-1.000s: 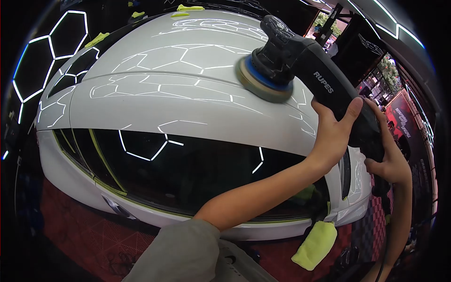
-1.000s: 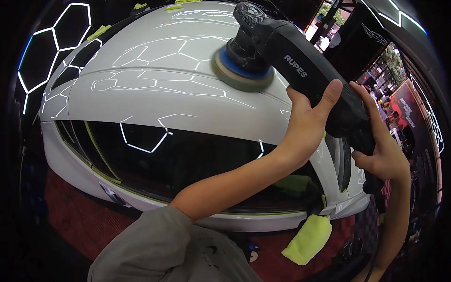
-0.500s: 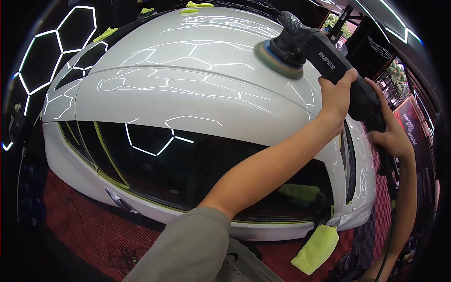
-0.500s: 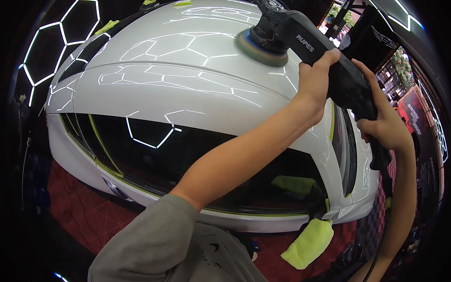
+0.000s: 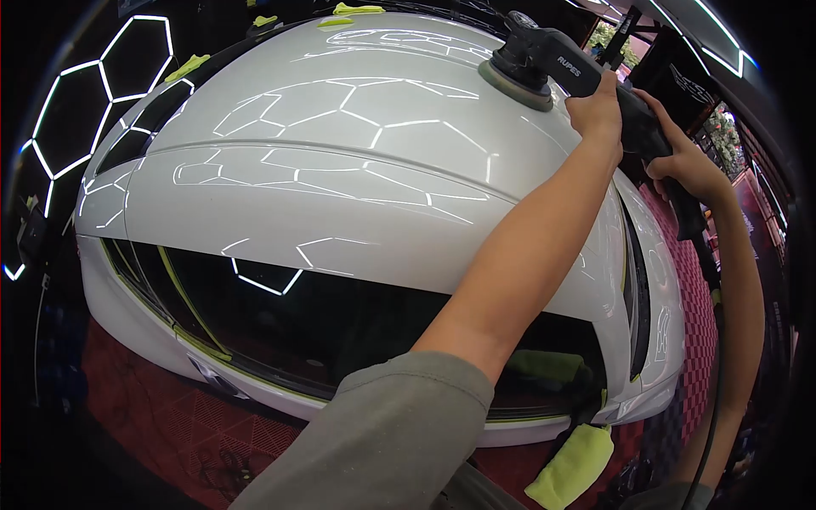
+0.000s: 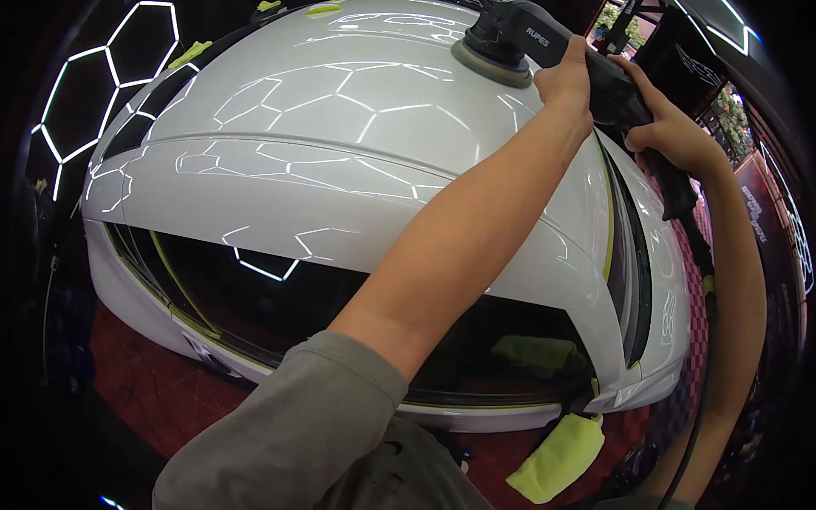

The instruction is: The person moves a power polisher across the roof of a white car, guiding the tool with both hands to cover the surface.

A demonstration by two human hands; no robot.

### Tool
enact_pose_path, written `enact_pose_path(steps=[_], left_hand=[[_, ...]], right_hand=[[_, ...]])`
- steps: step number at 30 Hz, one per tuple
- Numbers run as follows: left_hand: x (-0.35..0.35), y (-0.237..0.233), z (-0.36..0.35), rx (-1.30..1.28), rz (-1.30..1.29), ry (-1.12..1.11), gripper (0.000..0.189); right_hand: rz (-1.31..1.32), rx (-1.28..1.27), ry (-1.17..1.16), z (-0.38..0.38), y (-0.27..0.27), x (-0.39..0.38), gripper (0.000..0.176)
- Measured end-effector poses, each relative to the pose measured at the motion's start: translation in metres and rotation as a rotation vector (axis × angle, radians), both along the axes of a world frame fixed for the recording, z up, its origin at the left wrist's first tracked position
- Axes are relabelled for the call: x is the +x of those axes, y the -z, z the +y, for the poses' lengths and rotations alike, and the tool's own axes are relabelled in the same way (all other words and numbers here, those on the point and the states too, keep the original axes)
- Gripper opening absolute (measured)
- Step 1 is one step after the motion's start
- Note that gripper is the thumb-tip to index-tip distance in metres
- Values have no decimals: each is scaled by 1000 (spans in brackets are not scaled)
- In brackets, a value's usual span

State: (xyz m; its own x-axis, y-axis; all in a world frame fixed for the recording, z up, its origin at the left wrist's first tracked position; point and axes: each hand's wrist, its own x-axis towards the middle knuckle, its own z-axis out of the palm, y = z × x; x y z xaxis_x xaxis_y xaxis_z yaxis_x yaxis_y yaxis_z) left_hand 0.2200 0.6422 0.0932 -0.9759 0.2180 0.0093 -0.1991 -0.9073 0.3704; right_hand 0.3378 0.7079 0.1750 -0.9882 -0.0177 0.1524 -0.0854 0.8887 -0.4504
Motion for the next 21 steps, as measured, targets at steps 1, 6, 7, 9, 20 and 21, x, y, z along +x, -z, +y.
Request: enact_pose_path(steps=[1, 6, 7, 9, 20, 21], left_hand=[[-3, -1, 2, 10, 2, 13, 71], [-1, 6, 18, 92, 60, 110, 67], [2, 10, 24, 90, 57, 113, 67], [17, 12, 26, 64, 21, 39, 33], [138, 43, -31, 3, 243, 256, 68], [143, 47, -32, 30, 286, 262, 67]], right_hand=[[-64, -15, 30, -3, -4, -1, 105], [2, -47, 10, 15, 9, 10, 106], [0, -50, 13, 20, 12, 17, 106], [27, -47, -14, 24, 19, 34, 105], [43, -139, 29, 6, 44, 146, 111], [-94, -141, 168, -10, 33, 154, 113]])
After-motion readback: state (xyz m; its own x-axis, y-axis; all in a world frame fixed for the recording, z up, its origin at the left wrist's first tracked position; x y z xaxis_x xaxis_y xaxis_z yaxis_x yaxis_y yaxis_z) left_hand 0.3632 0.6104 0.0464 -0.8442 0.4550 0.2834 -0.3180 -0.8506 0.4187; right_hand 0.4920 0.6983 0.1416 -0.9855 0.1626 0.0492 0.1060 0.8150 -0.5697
